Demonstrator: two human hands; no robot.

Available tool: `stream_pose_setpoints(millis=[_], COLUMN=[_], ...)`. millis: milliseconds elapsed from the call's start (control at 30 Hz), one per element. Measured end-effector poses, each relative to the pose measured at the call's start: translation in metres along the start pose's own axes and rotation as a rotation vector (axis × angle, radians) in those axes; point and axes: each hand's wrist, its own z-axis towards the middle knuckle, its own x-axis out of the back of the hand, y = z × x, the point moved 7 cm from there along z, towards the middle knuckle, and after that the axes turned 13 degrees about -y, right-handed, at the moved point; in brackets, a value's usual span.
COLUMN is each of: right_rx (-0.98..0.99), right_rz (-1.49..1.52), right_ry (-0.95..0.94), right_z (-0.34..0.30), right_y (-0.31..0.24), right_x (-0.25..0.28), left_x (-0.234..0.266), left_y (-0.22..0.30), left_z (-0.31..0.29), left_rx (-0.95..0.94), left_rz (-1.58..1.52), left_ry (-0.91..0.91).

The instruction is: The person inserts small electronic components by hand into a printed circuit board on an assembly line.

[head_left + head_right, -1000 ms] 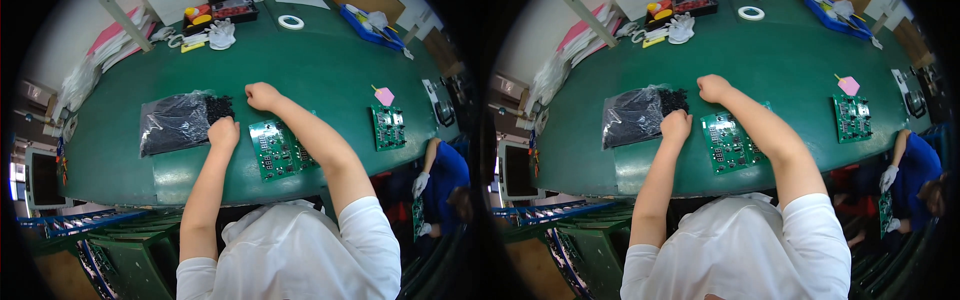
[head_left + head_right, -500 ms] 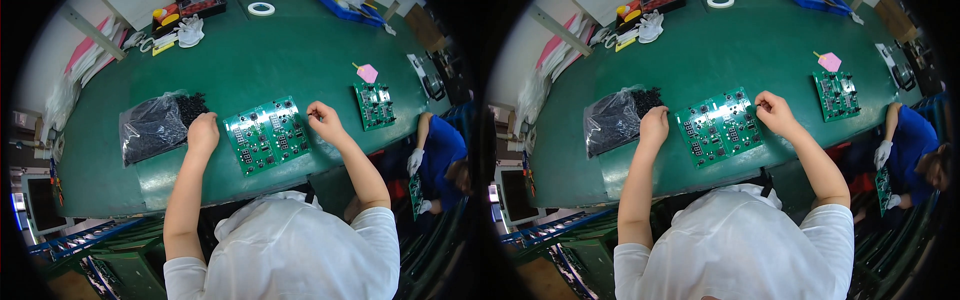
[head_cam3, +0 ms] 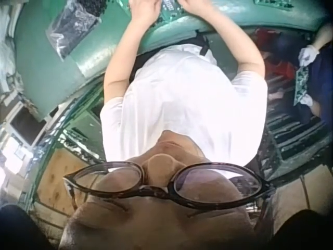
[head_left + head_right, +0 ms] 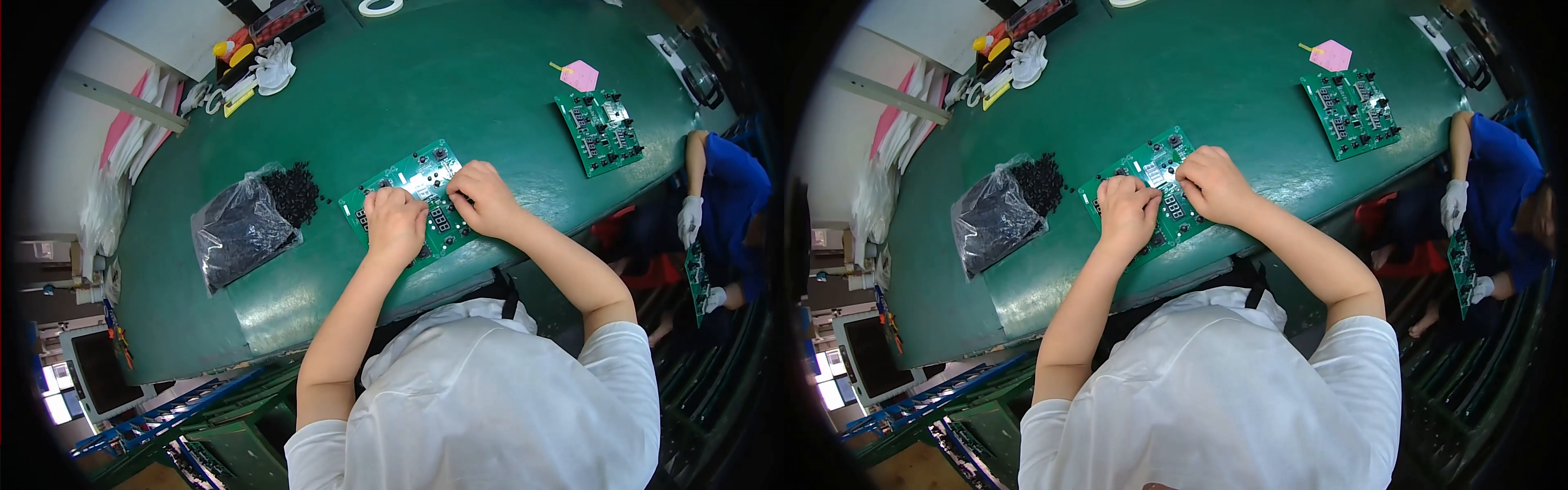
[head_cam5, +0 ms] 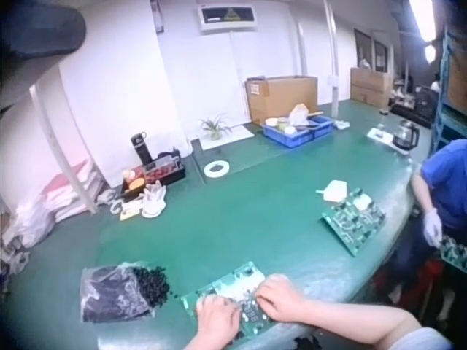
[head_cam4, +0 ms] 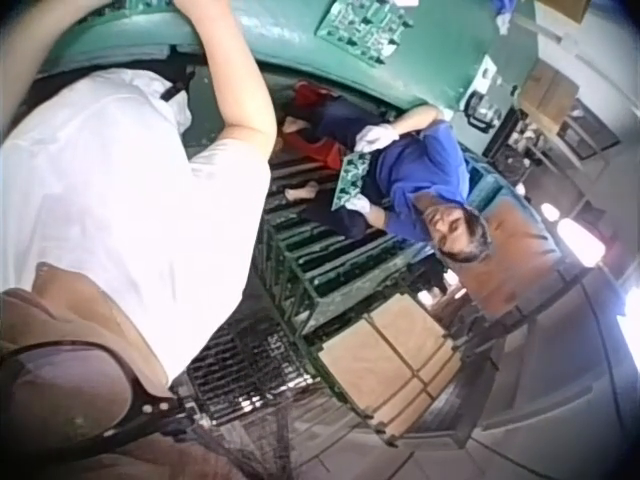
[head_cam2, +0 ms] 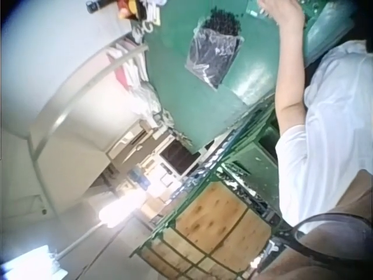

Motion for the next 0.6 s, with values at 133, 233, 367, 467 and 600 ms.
stream_pose_setpoints(millis=[133, 233, 367, 467, 600], right_rx=[0.07, 0.094, 0.141, 0.11, 0.05], right_rz=[-0.033, -0.106, -0.133, -0.12, -0.147], right_ry=[-0.074, -0.141, -0.1, -0.16, -0.211], right_z=[0.007, 0.009, 0.011, 0.015, 0.019], right_y=[-0.005, -0.007, -0.014, -0.012, -0.008], right_x=[-0.006, -0.011, -0.01, -0.015, -0.024], left_x=[-0.003, 0.002, 0.002, -0.003, -0.002], left_y=[-0.004, -0.003, 0.005, 0.007, 0.009], left_z=[-0.002, -0.001, -0.001, -0.003, -0.008], left_rx=[0.003, 0.008, -0.081, -0.119, -0.149], left_rz=[0.011, -0.003, 0.088, 0.16, 0.167], left_ry=[0.004, 0.035, -0.017, -0.052, -0.116])
